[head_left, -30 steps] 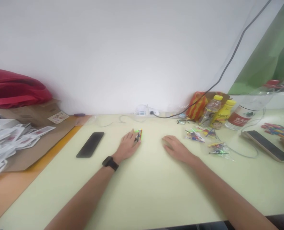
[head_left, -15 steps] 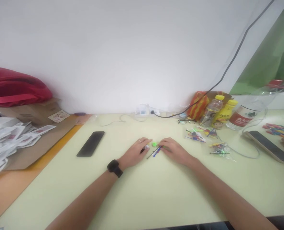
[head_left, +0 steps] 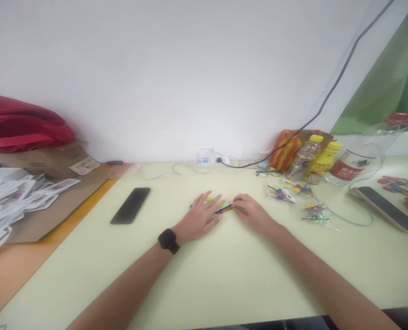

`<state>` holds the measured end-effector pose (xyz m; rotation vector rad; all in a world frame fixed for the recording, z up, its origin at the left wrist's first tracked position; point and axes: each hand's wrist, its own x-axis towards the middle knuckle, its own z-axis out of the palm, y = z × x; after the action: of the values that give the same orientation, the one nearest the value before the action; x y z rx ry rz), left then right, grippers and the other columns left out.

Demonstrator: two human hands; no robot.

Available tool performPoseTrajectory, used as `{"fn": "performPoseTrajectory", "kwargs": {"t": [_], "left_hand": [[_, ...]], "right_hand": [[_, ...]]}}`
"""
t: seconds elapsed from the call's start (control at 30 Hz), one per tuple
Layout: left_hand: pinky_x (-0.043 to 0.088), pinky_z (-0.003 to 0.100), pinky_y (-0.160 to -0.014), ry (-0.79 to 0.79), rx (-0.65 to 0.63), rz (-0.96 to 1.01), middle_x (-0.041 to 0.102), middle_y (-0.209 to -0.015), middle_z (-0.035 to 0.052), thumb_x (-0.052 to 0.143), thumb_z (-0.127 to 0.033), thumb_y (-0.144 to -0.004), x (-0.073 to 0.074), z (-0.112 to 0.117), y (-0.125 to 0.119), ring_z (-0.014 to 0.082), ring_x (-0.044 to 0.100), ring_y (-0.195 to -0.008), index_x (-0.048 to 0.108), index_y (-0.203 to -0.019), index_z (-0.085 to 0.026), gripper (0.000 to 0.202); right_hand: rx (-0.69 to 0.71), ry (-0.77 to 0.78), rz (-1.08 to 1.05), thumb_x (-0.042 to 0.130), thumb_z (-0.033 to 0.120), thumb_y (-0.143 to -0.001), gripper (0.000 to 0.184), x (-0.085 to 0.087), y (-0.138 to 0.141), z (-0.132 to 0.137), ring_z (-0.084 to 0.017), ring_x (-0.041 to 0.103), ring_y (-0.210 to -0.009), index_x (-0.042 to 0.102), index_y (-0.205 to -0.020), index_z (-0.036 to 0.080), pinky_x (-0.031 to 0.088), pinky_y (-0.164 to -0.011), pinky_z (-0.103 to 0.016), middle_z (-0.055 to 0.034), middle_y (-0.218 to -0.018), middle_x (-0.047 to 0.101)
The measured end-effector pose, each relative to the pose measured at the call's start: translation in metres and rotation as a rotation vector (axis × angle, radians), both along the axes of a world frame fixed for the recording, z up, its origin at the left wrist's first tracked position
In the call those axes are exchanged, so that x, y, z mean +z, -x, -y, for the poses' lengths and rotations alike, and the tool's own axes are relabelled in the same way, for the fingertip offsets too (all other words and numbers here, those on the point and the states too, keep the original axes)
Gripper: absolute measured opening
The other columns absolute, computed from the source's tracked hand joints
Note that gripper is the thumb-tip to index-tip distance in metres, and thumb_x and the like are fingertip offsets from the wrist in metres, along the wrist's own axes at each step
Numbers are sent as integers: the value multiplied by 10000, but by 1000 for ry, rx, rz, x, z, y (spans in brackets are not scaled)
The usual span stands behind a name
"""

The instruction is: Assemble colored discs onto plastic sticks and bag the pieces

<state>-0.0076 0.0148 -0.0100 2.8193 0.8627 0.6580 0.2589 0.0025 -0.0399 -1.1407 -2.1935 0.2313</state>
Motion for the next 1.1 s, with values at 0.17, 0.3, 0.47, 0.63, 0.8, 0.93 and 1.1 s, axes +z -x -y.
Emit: {"fn": "performPoseTrajectory", "kwargs": {"t": [0.17,0.3,0.47,0.63,0.8,0.93,1.1], "left_hand": [[264,603,-1219,13,27,11,640,-1419,51,477,-329,-1049,2,1,-2,330,389,-1472,530,-1465,-325,420],[346,559,-1159,10,81,60,728,-1232,68,468,-244,-1034,-3,-5,-1,314,507,-1354,661,-1290,-282,322],[416,499,-1064,-3,115,92,739,-1095,73,514,-191,-988,-10,-11,1,290,570,-1233,700,-1164,-267,267],[424,469,-1001,-31,136,72,725,-1106,70,513,-211,-1004,-10,-12,1,284,566,-1160,664,-1138,-250,205],[424,447,-1002,-27,158,100,704,-1138,78,469,-228,-1031,-4,-9,-2,271,569,-1156,619,-1134,-222,182],[444,418,-1005,44,130,203,690,-1125,89,492,-268,-1024,9,9,-6,261,595,-1126,612,-1146,-217,179],[486,348,-931,223,-119,137,681,-1122,84,423,-224,-1044,20,43,-20,220,638,-1027,594,-1269,-232,282]], "right_hand": [[11,32,-15,552,86,-932,247,1,-4,-1,-231,639,-1036,700,-1055,240,529,-921,-403,-74,-1089,666],[-60,39,-40,542,102,-934,177,-3,-11,-6,-233,638,-1003,677,-952,216,524,-898,-396,-81,-1061,661],[-186,33,-44,560,171,-944,92,-8,-16,-10,-243,616,-996,624,-892,211,502,-881,-393,-73,-994,658],[-224,39,8,544,217,-969,154,-7,-18,-11,-243,598,-963,577,-818,224,477,-857,-383,-61,-946,659],[-301,42,75,504,216,-970,140,-4,-21,-9,-235,609,-886,564,-844,232,455,-770,-354,-48,-897,676],[-338,84,53,479,227,-966,124,-4,-22,-10,-220,618,-819,560,-872,234,437,-713,-334,-28,-858,681],[-322,29,-37,485,213,-950,124,-6,-17,-10,-228,636,-882,599,-993,235,468,-769,-349,-44,-933,689]]}}
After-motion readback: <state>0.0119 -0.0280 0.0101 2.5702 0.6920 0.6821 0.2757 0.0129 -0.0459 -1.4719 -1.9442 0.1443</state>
